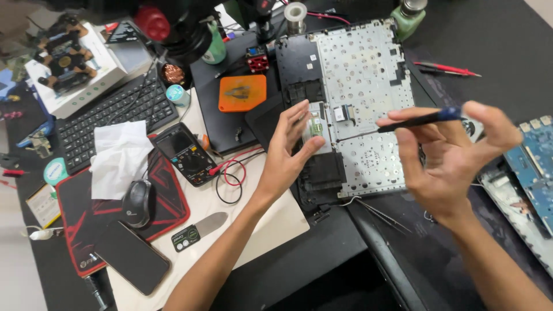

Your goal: The person is disassembling a laptop, specifically focusing on the screen assembly and inner components like the motherboard and daughterboards.

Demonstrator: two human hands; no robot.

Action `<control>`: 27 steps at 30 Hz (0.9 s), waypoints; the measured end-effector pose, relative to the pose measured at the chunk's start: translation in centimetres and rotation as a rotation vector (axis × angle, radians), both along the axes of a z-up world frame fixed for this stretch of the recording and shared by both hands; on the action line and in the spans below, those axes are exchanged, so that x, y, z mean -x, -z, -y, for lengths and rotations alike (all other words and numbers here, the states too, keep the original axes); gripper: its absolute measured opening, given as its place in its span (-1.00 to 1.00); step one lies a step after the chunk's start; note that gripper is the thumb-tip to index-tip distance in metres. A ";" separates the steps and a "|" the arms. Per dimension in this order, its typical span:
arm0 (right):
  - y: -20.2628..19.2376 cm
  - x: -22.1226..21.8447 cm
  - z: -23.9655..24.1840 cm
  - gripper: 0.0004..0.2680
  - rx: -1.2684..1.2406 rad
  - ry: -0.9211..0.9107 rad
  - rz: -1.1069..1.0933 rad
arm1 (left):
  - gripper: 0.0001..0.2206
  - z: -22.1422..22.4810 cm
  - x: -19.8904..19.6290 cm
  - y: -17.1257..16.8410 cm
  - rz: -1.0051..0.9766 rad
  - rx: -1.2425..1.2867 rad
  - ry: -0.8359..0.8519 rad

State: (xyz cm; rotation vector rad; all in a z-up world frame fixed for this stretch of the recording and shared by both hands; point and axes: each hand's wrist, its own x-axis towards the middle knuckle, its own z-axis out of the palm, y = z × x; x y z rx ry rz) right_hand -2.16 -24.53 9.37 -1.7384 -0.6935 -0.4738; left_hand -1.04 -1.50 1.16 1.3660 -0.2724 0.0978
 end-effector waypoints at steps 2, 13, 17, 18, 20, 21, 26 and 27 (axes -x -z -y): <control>1.7 -0.3 0.5 -0.60 0.052 -0.024 0.035 | -0.55 0.3 0.5 -0.8 0.059 -0.173 -0.034; 4.6 -0.9 -0.5 -0.54 0.095 -0.132 0.107 | -0.77 0.6 0.8 1.1 0.403 -1.009 -0.162; 5.1 -1.2 -0.5 -0.54 0.107 -0.130 0.115 | -0.76 0.7 0.7 1.2 0.403 -1.016 -0.169; 5.3 -1.3 -0.4 -0.54 0.112 -0.125 0.117 | -0.76 0.7 0.7 1.2 0.401 -1.017 -0.172; 5.4 -1.4 -0.4 -0.54 0.131 -0.099 0.155 | -0.77 0.7 0.7 1.4 0.402 -1.017 -0.175; 5.5 -1.5 -0.4 -0.54 0.149 -0.072 0.193 | -0.77 0.7 0.7 1.4 0.402 -1.017 -0.178; 3.1 -1.1 -1.9 -0.58 0.174 0.015 0.271 | -0.74 0.7 0.7 1.7 0.407 -1.030 -0.176; 2.4 -1.1 -2.4 -0.61 0.157 0.014 0.267 | -0.72 0.7 0.7 1.7 0.411 -1.036 -0.176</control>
